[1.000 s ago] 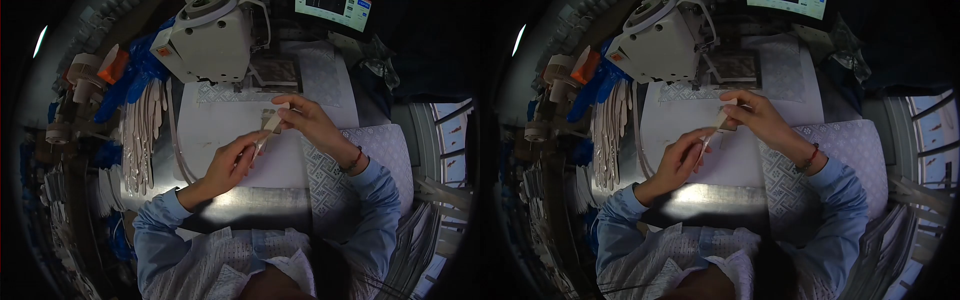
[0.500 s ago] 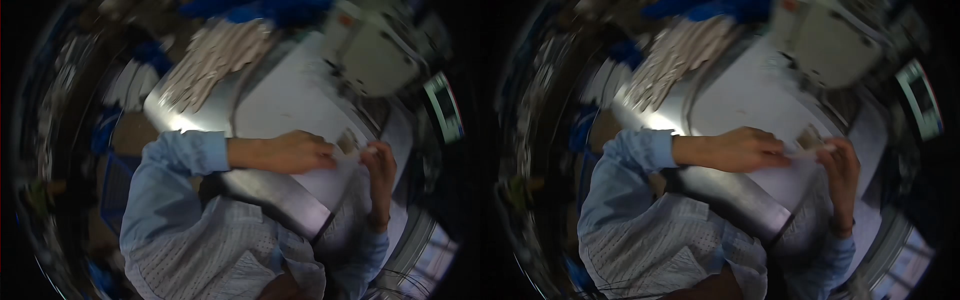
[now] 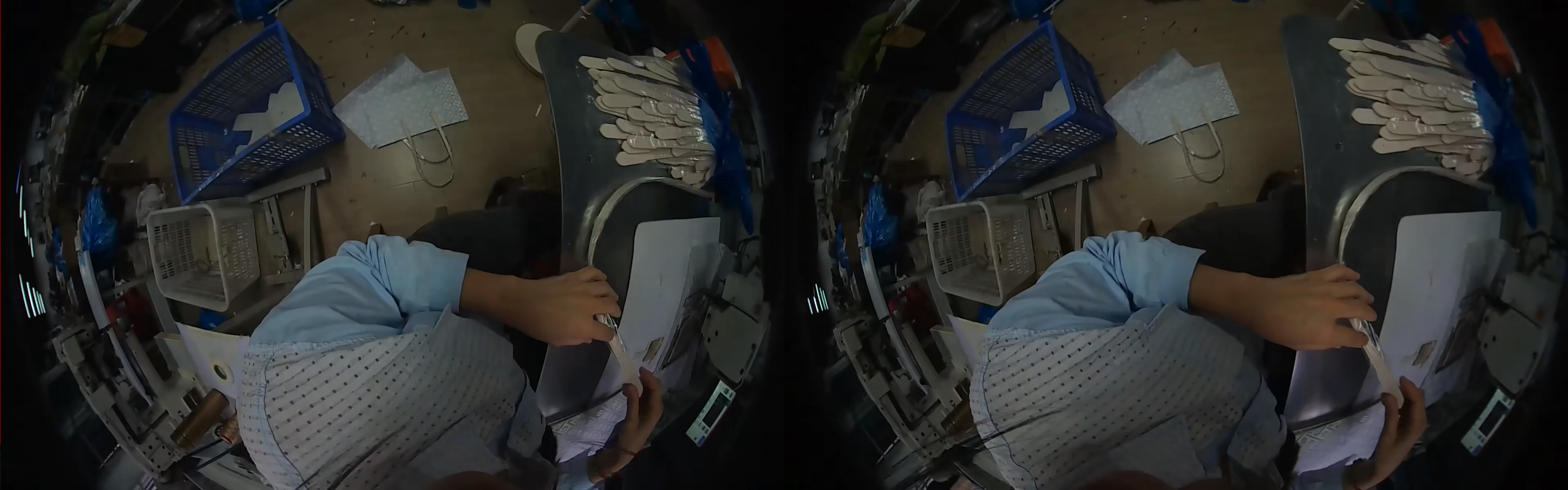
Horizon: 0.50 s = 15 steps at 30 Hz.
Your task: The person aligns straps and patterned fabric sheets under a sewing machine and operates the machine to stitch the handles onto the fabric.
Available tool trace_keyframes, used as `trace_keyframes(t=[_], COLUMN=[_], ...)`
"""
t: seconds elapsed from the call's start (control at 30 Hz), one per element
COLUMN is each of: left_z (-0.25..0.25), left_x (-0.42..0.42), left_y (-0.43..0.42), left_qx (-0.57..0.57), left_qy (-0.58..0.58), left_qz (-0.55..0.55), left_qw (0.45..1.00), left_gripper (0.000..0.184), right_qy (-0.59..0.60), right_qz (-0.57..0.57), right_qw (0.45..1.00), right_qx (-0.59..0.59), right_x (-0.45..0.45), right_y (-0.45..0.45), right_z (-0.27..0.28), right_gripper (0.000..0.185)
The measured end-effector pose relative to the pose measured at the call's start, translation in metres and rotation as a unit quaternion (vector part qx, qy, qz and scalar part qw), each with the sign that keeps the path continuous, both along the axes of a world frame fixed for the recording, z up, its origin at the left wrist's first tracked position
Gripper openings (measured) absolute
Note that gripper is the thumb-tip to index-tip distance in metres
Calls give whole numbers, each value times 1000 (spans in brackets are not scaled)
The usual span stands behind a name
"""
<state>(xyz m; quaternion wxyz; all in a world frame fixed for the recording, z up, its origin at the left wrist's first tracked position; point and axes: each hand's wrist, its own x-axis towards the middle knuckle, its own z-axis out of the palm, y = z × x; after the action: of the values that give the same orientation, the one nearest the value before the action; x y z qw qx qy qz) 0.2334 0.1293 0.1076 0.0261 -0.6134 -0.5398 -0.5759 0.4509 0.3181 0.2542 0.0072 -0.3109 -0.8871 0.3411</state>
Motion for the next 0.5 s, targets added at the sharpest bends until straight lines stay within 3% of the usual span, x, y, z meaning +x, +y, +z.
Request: trace_keyframes(t=[0.07,0.17,0.3,0.33,0.37,0.4,0.47,0.5], left_z=[-11,-25,-24,-24,-27,-32,-52,-71], left_x=[-8,-16,-14,-17,-27,-39,-65,-83], left_y=[-3,0,-8,-15,-26,-41,-73,-86], left_qx=[4,16,157,225,225,212,155,111], left_qy=[-24,-44,-148,-194,-203,-237,-298,-319], left_qz=[-15,-27,-55,-59,-58,-25,63,115], left_qw=[1000,999,975,953,951,948,940,934], left_gripper=[21,20,17,16,16,18,22,22], right_qy=[-41,-120,-182,-121,-57,-67,-89,-99], right_qz=[41,16,15,-30,-78,-81,-131,-131], right_qw=[998,992,983,990,990,989,985,984], right_qx=[35,-20,-30,-67,-104,-104,62,66], right_x=[-8,-17,-20,-14,-11,-7,-5,-8], right_y=[-8,-15,-22,-22,-24,-27,-39,-48], right_z=[-3,-16,-50,-61,-71,-77,-82,-87], right_gripper=[24,25,20,20,20,20,25,25])
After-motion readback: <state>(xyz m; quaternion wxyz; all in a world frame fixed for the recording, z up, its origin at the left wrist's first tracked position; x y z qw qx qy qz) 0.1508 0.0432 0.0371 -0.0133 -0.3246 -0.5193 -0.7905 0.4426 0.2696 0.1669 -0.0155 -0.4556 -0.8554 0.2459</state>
